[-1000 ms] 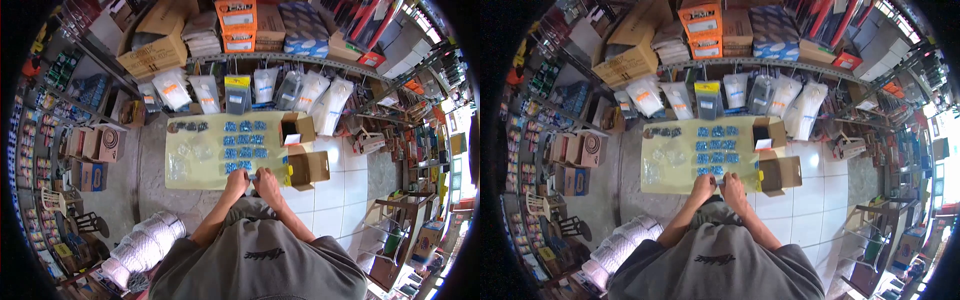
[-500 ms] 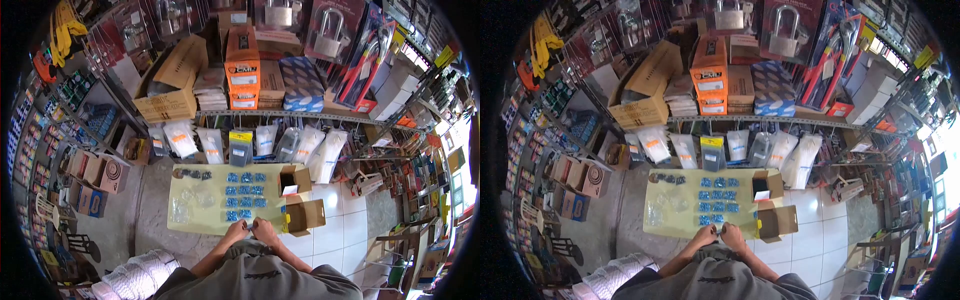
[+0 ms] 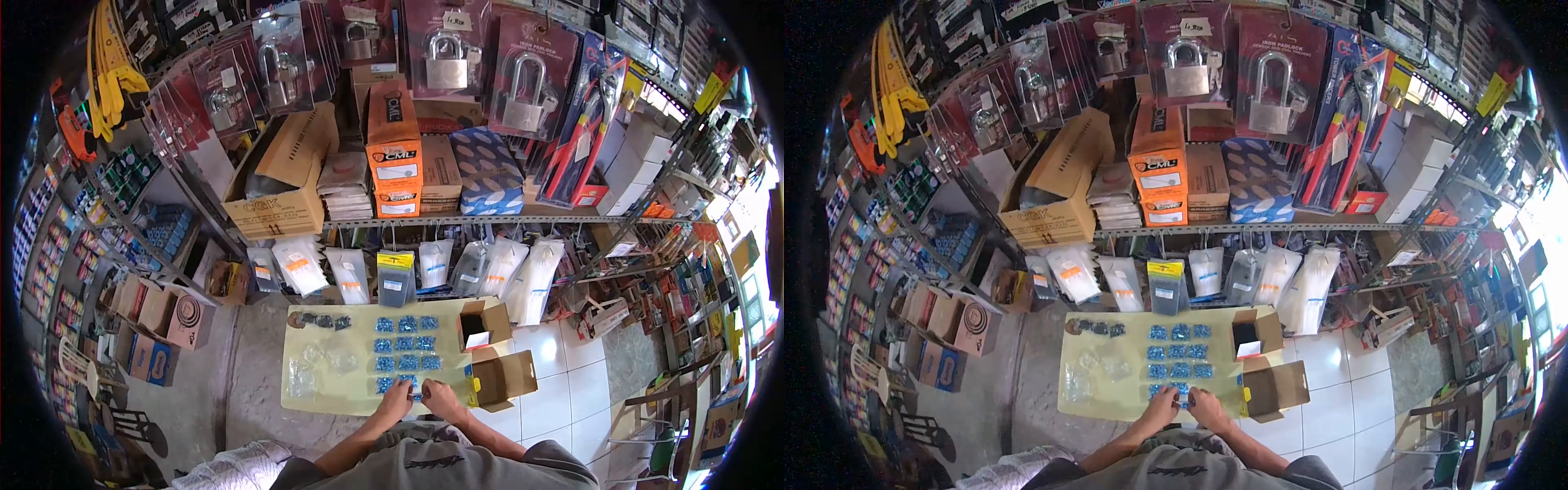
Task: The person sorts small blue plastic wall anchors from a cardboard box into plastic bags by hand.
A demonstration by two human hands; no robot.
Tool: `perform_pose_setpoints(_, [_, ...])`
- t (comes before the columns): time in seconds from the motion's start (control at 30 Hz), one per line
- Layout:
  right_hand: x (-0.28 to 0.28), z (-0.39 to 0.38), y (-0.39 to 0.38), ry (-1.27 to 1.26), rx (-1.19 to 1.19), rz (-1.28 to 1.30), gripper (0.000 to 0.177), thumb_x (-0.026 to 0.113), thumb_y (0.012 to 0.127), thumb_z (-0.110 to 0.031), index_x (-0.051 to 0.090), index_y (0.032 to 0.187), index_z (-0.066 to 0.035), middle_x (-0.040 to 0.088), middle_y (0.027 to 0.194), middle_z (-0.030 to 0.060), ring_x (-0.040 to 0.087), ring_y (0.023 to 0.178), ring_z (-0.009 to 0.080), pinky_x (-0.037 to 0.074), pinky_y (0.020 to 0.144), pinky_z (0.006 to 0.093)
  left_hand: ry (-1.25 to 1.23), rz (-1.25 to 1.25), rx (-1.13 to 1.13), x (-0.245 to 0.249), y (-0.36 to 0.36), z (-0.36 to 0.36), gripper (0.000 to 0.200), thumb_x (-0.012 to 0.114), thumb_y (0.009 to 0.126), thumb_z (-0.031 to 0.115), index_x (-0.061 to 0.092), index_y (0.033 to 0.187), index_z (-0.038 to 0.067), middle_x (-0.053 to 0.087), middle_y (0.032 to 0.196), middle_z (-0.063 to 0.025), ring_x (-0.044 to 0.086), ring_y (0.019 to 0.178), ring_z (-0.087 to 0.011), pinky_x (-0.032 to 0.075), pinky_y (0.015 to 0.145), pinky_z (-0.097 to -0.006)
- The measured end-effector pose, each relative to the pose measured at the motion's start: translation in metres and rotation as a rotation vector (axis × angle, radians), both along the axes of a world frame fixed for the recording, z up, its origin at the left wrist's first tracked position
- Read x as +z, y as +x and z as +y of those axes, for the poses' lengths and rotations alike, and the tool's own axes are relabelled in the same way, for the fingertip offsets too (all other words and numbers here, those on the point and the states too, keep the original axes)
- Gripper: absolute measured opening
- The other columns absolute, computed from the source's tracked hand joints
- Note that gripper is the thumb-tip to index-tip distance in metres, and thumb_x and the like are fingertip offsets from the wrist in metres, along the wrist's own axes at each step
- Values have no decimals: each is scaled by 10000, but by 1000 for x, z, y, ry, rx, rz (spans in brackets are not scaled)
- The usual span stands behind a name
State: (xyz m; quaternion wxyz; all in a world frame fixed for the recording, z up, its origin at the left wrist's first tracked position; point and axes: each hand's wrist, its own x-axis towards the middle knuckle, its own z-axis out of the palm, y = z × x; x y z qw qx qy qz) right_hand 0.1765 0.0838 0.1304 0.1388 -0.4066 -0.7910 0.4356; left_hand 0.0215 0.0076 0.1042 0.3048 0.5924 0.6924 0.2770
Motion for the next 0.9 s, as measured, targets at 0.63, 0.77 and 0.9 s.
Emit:
perform_pose_setpoints(0.63, [-46,11,-1,16,219,-51,203,720,766,-158,614,864,-15,673,833,185,662,807,368,517,726,452,27,-127,107,-21,2,-6,175,632,749,8,556,907,1,594,884,-234,566,894,-452,469,738,-520])
perform_pose_setpoints(0.77, [-28,8,0,-41,61,32,183,736,744,-154,634,823,-24,674,759,151,672,727,334,529,674,415,45,-153,140,-13,-7,-8,238,691,716,26,573,923,23,605,876,-201,592,857,-410,487,733,-481])
perform_pose_setpoints(0.9, [-14,4,-3,-45,-33,19,133,717,743,-117,637,801,-27,676,758,161,675,719,347,530,656,413,-57,-177,103,1,-11,-1,272,711,695,24,578,932,25,625,910,-194,608,876,-401,497,742,-468])
